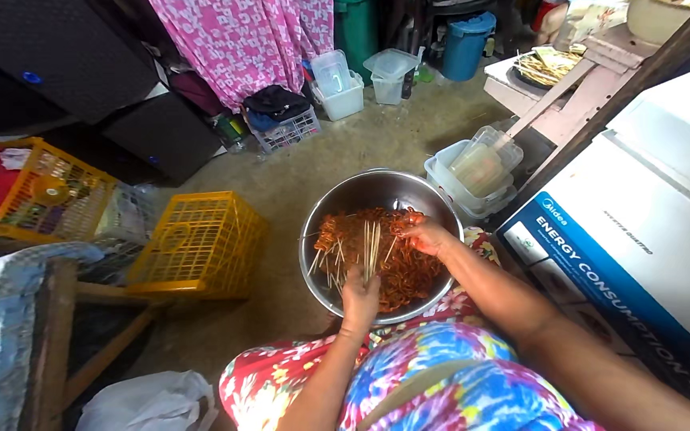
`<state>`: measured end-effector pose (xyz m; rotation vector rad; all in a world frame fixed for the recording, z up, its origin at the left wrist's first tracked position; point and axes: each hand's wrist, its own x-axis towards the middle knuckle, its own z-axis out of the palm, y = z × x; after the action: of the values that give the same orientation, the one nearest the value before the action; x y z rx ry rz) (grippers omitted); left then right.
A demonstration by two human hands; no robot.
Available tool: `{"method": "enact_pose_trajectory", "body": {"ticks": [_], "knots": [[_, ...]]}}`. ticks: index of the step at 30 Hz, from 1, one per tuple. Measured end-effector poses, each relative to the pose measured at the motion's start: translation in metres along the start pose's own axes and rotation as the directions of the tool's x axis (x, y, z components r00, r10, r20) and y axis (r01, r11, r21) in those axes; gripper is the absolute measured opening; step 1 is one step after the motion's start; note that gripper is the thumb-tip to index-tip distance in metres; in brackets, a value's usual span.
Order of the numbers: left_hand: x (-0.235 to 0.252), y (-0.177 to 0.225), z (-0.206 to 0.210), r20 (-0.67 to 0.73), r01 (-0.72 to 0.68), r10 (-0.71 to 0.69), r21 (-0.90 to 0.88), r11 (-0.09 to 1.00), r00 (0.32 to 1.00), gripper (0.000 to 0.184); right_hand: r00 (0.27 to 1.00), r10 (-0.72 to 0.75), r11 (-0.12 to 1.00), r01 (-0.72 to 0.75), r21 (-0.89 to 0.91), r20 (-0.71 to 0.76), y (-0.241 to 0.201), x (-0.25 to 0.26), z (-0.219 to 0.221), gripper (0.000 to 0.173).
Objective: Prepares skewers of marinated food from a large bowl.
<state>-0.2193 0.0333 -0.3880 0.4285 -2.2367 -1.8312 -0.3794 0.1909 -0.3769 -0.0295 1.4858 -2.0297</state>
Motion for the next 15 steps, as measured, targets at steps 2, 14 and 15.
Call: {"method": "enact_pose_trajectory", "body": {"ticks": [2,14,15], "knots": [[-0.0002,0.0006,-0.0004,0.001,-0.008,0.008,0.013,1.000,1.000,0.022,1.000,0.002,1.000,-0.002,0.008,0.011,0.0010,0.0008,-0.0016,0.019],[-0.0011,-0.0004,0.0013,-0.027,-0.019,0.019,-0.008,1.000,0.999,0.022,0.991,0.099,0.993,-0.093,0.073,-0.087,0.0013,0.0004,0.0054,0.013],[-0.0013,-0.0005,0.0013,-0.030,-0.022,0.022,-0.011,1.000,0.999,0.022,0.991,0.108,0.992,-0.102,0.074,-0.080,0.0004,-0.0014,0.0068,0.012]]}}
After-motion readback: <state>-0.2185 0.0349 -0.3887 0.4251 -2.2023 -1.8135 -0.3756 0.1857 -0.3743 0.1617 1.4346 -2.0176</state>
